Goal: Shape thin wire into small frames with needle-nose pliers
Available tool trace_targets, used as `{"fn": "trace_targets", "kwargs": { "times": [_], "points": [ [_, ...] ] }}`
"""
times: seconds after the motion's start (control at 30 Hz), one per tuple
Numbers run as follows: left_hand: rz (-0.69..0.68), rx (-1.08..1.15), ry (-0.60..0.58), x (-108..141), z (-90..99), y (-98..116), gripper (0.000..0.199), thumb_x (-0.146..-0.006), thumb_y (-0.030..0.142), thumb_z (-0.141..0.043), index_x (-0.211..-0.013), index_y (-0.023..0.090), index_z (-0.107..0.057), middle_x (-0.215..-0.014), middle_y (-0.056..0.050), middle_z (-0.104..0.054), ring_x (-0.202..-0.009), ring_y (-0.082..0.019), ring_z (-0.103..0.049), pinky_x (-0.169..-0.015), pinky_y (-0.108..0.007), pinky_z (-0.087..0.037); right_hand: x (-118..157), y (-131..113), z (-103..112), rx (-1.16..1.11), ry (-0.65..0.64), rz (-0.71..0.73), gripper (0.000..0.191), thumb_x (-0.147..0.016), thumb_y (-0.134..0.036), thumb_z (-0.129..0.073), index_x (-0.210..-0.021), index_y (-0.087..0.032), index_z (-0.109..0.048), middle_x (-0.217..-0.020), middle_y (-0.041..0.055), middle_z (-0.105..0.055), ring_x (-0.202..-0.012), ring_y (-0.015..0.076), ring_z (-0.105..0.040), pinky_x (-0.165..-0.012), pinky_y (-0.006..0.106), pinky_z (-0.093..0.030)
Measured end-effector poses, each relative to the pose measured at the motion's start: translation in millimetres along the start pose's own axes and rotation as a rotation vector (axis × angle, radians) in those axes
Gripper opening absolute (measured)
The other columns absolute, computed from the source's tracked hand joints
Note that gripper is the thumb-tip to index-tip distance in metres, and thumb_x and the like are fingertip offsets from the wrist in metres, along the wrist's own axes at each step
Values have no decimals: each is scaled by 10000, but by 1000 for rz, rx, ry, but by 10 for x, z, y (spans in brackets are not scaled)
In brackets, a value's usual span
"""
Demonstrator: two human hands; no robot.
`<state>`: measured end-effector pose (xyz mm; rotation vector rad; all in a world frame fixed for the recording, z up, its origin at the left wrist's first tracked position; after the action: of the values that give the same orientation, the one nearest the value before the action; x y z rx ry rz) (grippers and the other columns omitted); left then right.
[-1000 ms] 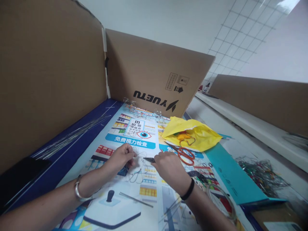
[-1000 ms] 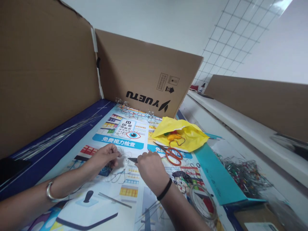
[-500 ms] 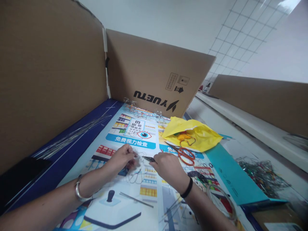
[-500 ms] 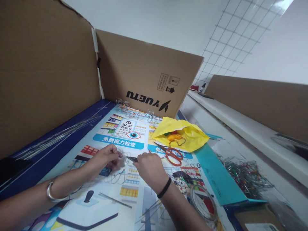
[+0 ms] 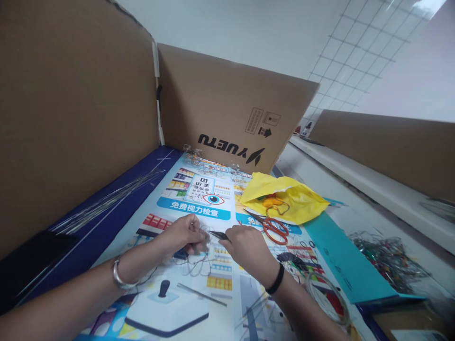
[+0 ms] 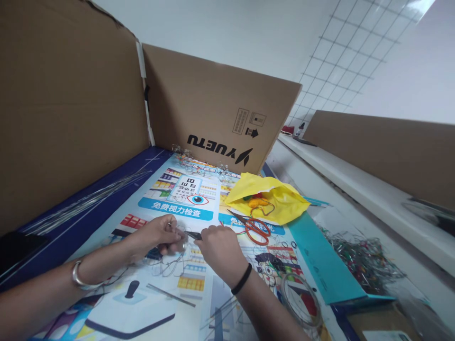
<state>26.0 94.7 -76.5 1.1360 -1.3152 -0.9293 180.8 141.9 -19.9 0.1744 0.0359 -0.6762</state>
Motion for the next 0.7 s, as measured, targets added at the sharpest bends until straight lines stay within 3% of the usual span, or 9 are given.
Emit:
{"fn": "trace_targets", "kwargs": {
  "times": [0.27,0.5,0.7],
  "points": [
    [23,-69,28,1,-6,14,372,-639,168,-631,-917,207,-387,-829,-22,-661,-370,-58,-483,-329,-167,-340,2,-9,31,-8,12,-3,240,-845,-393,-527,-760,-186,-614,-748,38,-658,-697,175,-597,-573,256,-309],
    [-8,-142,107,-6,-17,28,407,-602,171,-661,-940,191,-435,-715,23,-627,-381,-49,-427,-297,-145,-307,13,-26,36,-34,42,24,225,-845,-376,-529,-756,-184,-606,-738,34,-650,-698,172,-586,-579,258,-298],
    [-11,-118,94,-13,-6,4,373,-615,146,-623,-947,197,-461,-727,41,-617,-324,-23,-367,-295,-154,-306,9,-30,35,-42,26,18,239,-854,-381,-514,-765,-180,-608,-755,43,-650,-701,170,-579,-588,256,-300]
  ]
}}
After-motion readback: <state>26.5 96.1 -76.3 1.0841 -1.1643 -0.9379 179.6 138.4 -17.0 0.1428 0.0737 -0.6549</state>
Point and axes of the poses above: each hand's wrist, its own x-axis away from the middle knuckle, its own z-axis out of the back of the hand, y = z × x, the point moved 4 cm from there along -x, towards the middle knuckle
